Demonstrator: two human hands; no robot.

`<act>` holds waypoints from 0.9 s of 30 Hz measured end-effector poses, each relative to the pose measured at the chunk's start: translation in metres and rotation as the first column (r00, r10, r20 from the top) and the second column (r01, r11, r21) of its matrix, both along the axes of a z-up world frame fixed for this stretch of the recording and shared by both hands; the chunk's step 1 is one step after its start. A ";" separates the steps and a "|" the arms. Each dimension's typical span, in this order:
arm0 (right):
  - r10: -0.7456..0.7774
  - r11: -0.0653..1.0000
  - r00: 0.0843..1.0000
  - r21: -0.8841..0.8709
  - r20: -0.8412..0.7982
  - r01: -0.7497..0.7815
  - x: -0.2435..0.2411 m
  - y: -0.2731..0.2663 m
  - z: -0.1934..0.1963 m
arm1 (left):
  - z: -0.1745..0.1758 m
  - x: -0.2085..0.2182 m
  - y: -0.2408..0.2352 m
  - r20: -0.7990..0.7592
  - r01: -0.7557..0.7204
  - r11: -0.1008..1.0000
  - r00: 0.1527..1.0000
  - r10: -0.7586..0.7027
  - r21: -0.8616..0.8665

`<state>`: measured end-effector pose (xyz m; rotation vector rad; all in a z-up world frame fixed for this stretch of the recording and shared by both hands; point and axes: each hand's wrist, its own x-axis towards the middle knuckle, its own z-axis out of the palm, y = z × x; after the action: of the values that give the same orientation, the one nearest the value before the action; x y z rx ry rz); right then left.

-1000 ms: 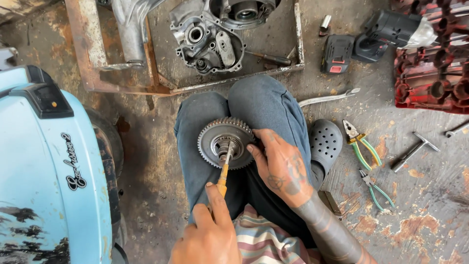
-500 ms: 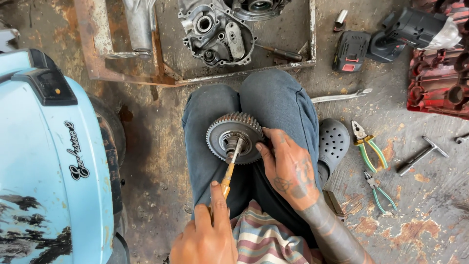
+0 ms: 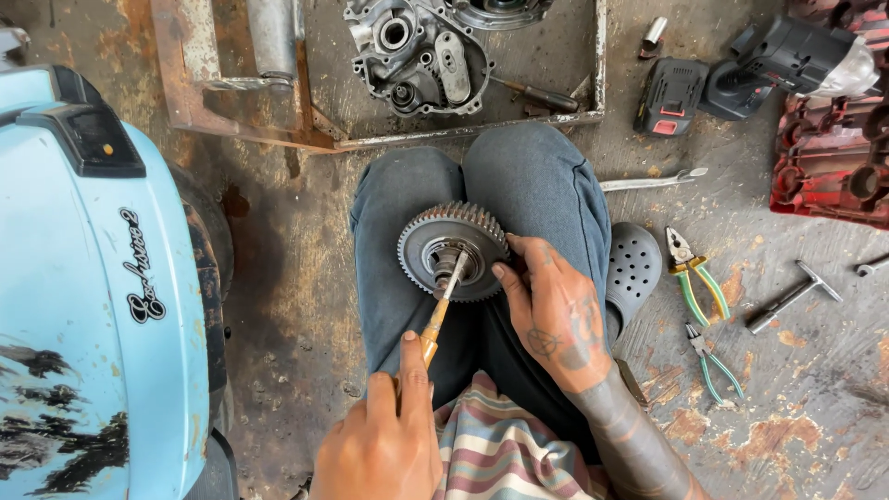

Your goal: Repairing a motorcycle engine by manipulating a gear assembly using a screwdriver and pliers

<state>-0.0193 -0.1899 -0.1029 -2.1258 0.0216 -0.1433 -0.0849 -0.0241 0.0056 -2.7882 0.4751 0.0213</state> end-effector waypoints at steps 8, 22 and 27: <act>-0.010 1.000 1.000 -0.010 -0.012 0.010 0.000 0.000 0.003 | 0.005 0.006 0.010 -0.112 -0.010 1.000 0.994 0.011 0.007; -0.017 0.999 1.000 -0.032 0.023 0.018 -0.002 0.002 0.004 | 0.009 0.011 0.021 -0.077 0.009 1.000 0.997 -0.011 -0.029; -0.024 0.999 0.999 -0.040 -0.025 0.023 -0.002 -0.001 0.006 | 0.010 0.022 0.043 -0.236 -0.067 0.992 0.971 0.040 -0.111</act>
<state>-0.0211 -0.1911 -0.0974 -2.1671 0.0597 -0.1311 -0.0628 0.0186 0.0156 -2.9289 0.4700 0.3472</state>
